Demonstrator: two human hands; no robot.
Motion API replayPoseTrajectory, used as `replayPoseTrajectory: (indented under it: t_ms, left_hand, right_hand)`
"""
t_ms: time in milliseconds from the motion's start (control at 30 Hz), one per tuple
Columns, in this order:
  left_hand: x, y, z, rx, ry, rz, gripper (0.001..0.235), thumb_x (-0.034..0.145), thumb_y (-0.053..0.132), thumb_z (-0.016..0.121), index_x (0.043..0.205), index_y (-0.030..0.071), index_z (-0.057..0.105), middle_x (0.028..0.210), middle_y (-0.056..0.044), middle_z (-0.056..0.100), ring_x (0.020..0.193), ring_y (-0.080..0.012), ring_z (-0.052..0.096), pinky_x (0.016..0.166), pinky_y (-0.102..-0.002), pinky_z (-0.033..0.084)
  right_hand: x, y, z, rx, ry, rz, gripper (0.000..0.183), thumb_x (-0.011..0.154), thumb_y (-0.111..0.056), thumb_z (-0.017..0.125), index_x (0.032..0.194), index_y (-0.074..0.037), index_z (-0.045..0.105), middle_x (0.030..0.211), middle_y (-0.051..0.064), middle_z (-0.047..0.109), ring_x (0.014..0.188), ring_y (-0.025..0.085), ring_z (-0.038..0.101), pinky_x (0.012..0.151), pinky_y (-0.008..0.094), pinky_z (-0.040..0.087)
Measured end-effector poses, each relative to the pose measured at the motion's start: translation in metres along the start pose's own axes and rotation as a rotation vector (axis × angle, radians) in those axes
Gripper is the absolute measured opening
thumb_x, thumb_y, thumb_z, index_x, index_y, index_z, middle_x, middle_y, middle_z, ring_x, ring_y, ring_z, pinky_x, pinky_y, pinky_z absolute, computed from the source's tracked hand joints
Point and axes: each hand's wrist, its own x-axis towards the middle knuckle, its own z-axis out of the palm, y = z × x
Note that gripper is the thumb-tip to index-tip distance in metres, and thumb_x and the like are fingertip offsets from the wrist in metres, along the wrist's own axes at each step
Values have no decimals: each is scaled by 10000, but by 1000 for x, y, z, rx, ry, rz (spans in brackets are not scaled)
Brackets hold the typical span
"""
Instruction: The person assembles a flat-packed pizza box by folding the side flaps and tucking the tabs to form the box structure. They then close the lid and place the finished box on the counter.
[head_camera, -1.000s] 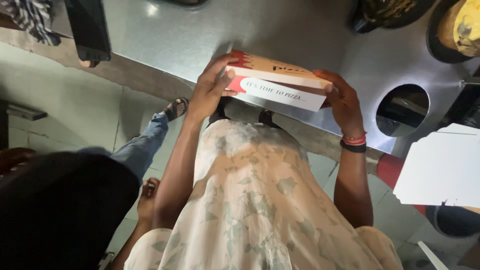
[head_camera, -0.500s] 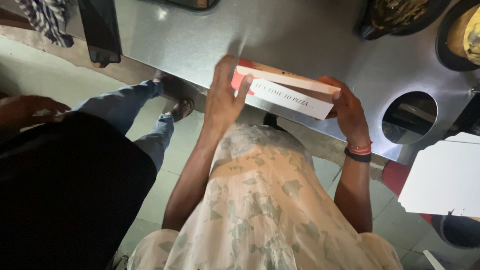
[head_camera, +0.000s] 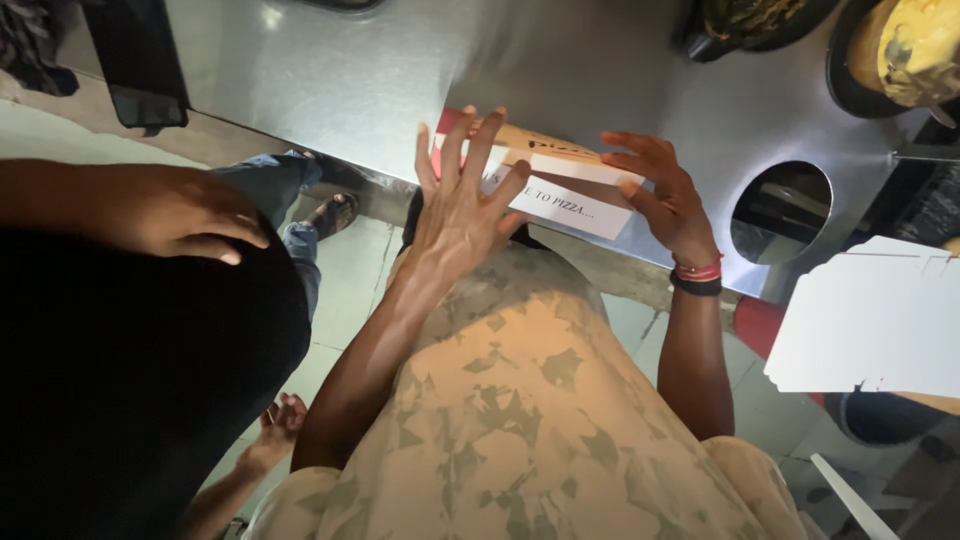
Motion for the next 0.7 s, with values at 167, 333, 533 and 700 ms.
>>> replayPoseTrajectory:
  t_ms: [167, 333, 533, 700]
  left_hand:
    - [2, -3, 1, -15, 32, 21, 663, 737, 293, 939, 1310, 155, 635, 1598, -150, 355, 1482, -386, 346, 1192, -738, 219]
    - [-1, 2, -1, -38, 65, -25, 659, 687, 293, 939, 1263, 161, 649, 1609, -178, 321, 1463, -400, 338, 1151, -673, 261]
    - [-4, 7, -7, -47, 84, -170, 720, 595, 314, 968, 1214, 112, 661, 1600, -239, 271, 1465, -495, 290, 1095, -638, 368]
    - [-11, -11, 0, -135, 231, -134, 827, 595, 286, 999, 1259, 63, 558, 1627, -262, 229, 1491, -526, 311, 1184, -637, 459]
  right_hand:
    - [16, -16, 4, -7, -85, 21, 359, 1055, -266, 634, 1375, -106, 658, 1400, 107, 677, 1330, 287, 629, 1120, 397, 485]
    - [27, -23, 10, -97, -71, 57, 303, 1058, -220, 654, 1334, -104, 696, 1308, 115, 724, 1163, 269, 724, 969, 352, 570]
    - [24, -32, 19, -104, 7, 40, 254, 1103, -204, 647, 1314, -79, 717, 1275, 133, 736, 1137, 263, 736, 950, 339, 579]
    - [24, -30, 18, -126, 21, 119, 244, 1089, -194, 658, 1290, -75, 725, 1242, 130, 745, 1074, 235, 739, 899, 323, 570]
